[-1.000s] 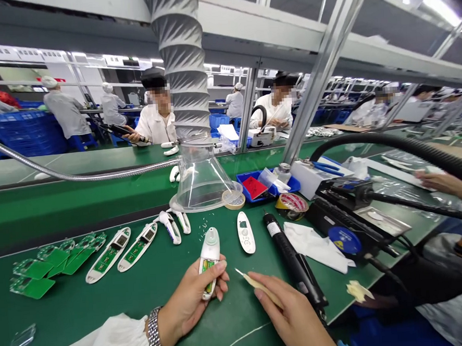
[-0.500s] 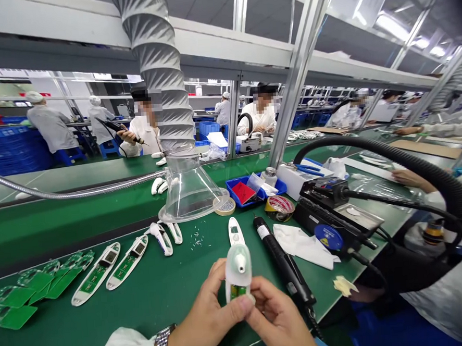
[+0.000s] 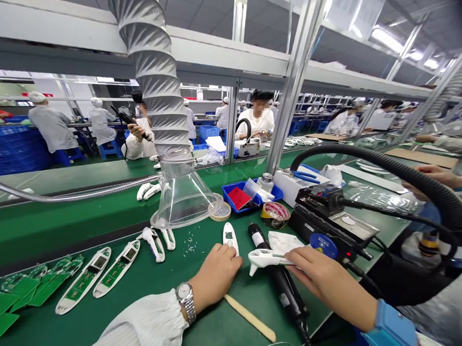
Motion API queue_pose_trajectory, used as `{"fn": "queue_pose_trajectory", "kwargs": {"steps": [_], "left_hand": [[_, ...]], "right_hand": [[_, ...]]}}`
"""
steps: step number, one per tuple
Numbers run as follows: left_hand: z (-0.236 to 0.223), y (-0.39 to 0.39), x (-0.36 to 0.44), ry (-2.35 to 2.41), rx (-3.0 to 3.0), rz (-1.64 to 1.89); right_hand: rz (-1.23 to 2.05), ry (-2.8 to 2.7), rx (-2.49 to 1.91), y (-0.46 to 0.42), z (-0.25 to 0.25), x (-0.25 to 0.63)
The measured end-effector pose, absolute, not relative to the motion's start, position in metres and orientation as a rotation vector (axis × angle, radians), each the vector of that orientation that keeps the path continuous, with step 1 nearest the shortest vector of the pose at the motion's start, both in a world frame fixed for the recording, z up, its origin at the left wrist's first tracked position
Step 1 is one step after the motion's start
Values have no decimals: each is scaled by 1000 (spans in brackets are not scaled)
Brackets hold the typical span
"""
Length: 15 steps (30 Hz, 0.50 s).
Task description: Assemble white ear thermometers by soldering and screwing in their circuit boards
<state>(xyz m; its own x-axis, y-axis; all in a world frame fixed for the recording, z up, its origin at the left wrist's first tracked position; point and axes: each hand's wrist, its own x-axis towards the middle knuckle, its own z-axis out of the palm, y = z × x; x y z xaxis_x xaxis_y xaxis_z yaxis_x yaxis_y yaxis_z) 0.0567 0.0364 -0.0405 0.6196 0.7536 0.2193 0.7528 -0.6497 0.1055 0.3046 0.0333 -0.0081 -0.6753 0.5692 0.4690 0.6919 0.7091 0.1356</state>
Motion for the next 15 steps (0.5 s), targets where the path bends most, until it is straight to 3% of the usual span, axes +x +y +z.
{"fn": "queue_pose_trajectory", "kwargs": {"steps": [5, 11, 15], "left_hand": [[-47, 51, 44, 1433, 2762, 424], [-19, 17, 42, 1485, 2605, 512], [-22, -26, 62, 1176, 2481, 151]], "right_hand": [[-497, -2565, -935, 50, -17, 302], [-545, -2561, -840, 64, -29, 302], [-542, -2547, -850, 59, -31, 305]]}}
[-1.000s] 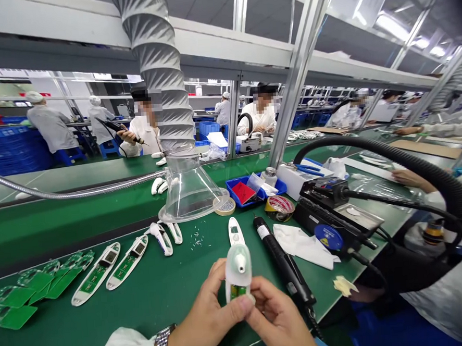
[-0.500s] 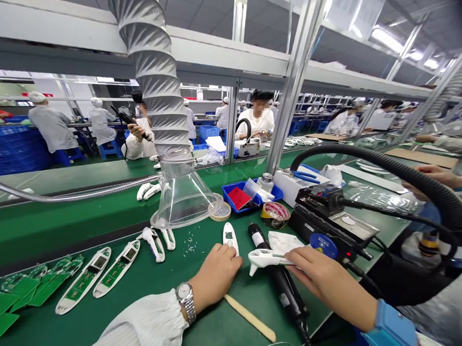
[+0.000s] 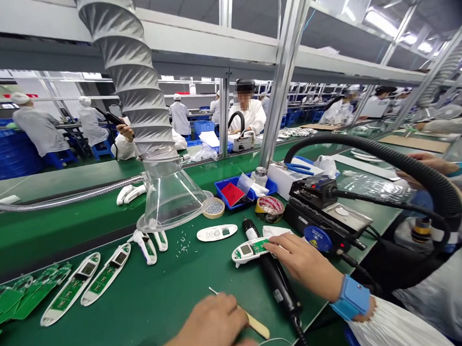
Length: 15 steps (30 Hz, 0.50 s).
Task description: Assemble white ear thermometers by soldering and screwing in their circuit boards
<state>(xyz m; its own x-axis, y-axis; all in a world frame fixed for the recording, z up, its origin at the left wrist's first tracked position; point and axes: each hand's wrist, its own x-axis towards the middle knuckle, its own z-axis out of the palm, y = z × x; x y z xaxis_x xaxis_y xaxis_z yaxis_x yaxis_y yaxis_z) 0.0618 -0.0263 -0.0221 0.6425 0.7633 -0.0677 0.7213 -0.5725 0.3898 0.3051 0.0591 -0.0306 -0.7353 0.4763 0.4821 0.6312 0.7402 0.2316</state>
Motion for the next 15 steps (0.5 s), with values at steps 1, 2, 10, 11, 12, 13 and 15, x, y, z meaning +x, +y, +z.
{"fn": "queue_pose_trajectory", "kwargs": {"steps": [1, 2, 10, 11, 12, 13, 15], "left_hand": [[-27, -33, 67, 1155, 2493, 60], [-33, -38, 71, 1154, 2512, -15], [-19, -39, 72, 1189, 2457, -279], [-13, -38, 71, 1184, 2428, -260], [-9, -38, 71, 1186, 2411, -235], [-6, -38, 72, 1187, 2407, -226], [-5, -38, 78, 1180, 2434, -250]], "right_hand": [[-539, -2541, -861, 57, -31, 305], [-535, -2537, -872, 55, -30, 305], [-473, -2518, -903, 46, -29, 304], [-460, -2513, -908, 45, -28, 304], [-451, -2507, -915, 44, -26, 304], [-430, -2491, -925, 43, -24, 305], [-332, -2415, -954, 39, -19, 306]]}}
